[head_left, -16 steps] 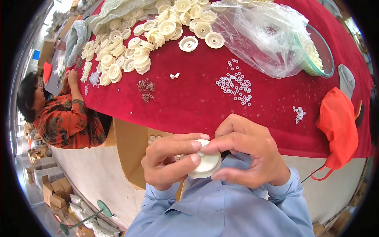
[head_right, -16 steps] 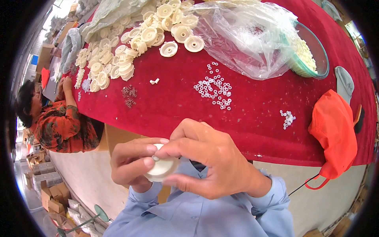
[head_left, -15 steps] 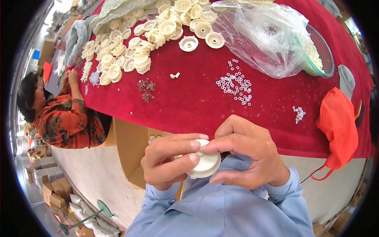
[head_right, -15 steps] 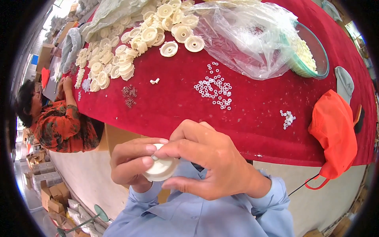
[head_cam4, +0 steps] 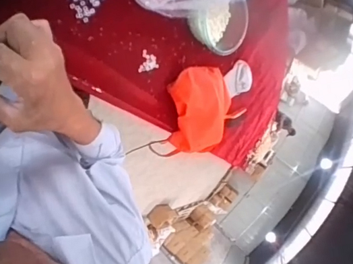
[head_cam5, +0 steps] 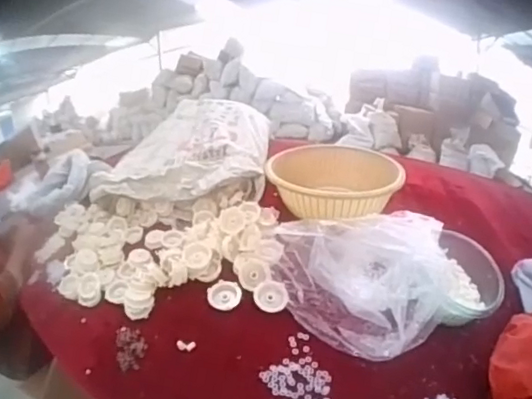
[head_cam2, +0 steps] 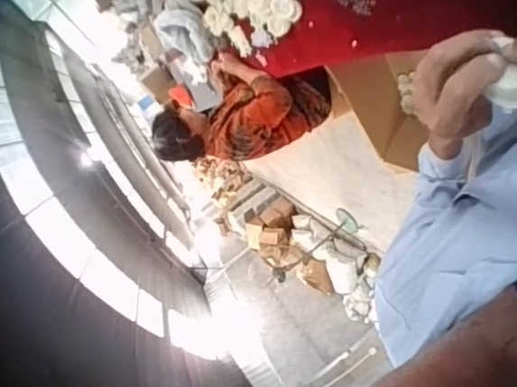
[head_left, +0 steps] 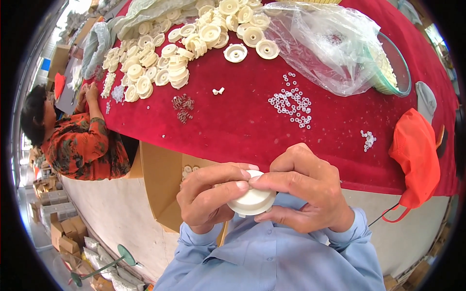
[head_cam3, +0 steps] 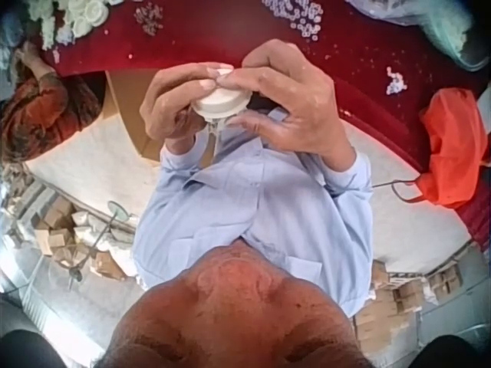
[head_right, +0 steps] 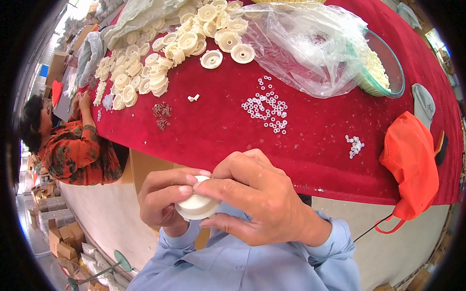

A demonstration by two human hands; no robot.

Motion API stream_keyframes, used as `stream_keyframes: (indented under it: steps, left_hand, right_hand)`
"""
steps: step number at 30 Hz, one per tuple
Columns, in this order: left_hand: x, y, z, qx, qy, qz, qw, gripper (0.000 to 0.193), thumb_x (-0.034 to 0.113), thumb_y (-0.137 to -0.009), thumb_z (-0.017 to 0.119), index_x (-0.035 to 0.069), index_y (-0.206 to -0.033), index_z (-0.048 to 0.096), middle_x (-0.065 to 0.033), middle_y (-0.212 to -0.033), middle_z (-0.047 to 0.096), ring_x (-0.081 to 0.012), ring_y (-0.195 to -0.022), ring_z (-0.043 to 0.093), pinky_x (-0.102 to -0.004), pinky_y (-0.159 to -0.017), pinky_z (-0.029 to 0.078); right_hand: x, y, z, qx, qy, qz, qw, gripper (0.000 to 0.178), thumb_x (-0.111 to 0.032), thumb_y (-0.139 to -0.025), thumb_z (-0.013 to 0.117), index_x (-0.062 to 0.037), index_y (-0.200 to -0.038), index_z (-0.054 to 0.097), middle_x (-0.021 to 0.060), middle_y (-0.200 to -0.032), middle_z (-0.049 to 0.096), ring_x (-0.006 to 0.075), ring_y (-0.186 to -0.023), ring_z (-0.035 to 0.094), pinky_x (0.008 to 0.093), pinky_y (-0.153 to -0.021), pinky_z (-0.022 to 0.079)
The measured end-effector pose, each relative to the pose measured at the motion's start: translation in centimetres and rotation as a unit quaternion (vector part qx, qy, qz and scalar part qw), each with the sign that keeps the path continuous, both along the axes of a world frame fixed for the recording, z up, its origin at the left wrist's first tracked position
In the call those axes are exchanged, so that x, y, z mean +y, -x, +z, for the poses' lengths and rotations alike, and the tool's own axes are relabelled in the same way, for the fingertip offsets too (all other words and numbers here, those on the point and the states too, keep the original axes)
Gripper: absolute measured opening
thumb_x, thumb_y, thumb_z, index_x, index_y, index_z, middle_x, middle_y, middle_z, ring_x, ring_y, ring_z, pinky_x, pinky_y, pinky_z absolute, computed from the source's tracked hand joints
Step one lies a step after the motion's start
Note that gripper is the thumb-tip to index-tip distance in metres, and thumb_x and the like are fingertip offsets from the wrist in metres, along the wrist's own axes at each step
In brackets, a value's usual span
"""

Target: The person assembles plastic components by hand, attaching small plastic pins, springs, and washers into plastic caps and placing the assembled units into a box.

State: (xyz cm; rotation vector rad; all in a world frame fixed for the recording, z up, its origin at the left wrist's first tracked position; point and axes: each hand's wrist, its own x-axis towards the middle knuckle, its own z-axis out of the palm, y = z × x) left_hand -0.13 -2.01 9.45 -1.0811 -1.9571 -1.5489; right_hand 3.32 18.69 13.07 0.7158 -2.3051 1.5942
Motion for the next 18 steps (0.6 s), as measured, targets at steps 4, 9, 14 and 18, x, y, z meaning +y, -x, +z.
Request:
stream_keyframes:
  steps: [4,9,14,18]
  left_hand:
    - [0.5,-0.3,0.3,-0.012,-0.021,0.015,1.0,0.036,0.004,-0.075,0.086,0.001,-0.105,0.066,-0.0192,-0.102,0.069,-0.0307,-0.088,0.077,-0.0357,-0.071,0.067]
    - [0.3,0.1,1.0,0.017,0.012,0.018,1.0,0.035,0.006,-0.075,0.087,-0.001,-0.101,0.064,-0.0198,-0.101,0.07,-0.0296,-0.085,0.076,-0.0355,-0.07,0.067]
    - [0.0,0.1,1.0,0.03,0.042,0.008,0.999,0.036,0.006,-0.075,0.088,-0.001,-0.101,0.064,-0.0192,-0.099,0.071,-0.0272,-0.083,0.074,-0.0341,-0.068,0.065]
    - [0.3,-0.2,0.5,0.004,0.011,0.007,1.0,0.041,0.006,-0.073,0.089,0.0,-0.103,0.062,-0.0182,-0.098,0.072,-0.0275,-0.084,0.074,-0.0336,-0.068,0.064]
  right_hand:
    - [-0.3,-0.2,-0.1,0.004,0.016,-0.012,1.0,0.054,-0.02,-0.064,0.092,-0.0062,-0.112,0.071,0.0066,-0.093,0.066,0.0218,-0.08,0.064,0.0352,-0.073,0.046]
    - [-0.6,0.0,0.2,-0.004,0.028,-0.018,0.999,0.054,-0.015,-0.063,0.091,-0.0058,-0.111,0.07,0.0066,-0.095,0.066,0.0227,-0.081,0.064,0.0358,-0.074,0.046]
    - [-1.0,0.7,0.2,0.061,0.007,-0.04,0.997,0.051,0.0,-0.058,0.082,-0.0071,-0.108,0.072,0.0053,-0.096,0.067,0.0215,-0.082,0.064,0.0369,-0.073,0.044]
    - [-0.6,0.6,-0.4,0.091,-0.003,-0.033,0.995,0.048,0.001,-0.057,0.08,-0.0071,-0.103,0.073,0.005,-0.096,0.067,0.0208,-0.081,0.064,0.036,-0.071,0.043]
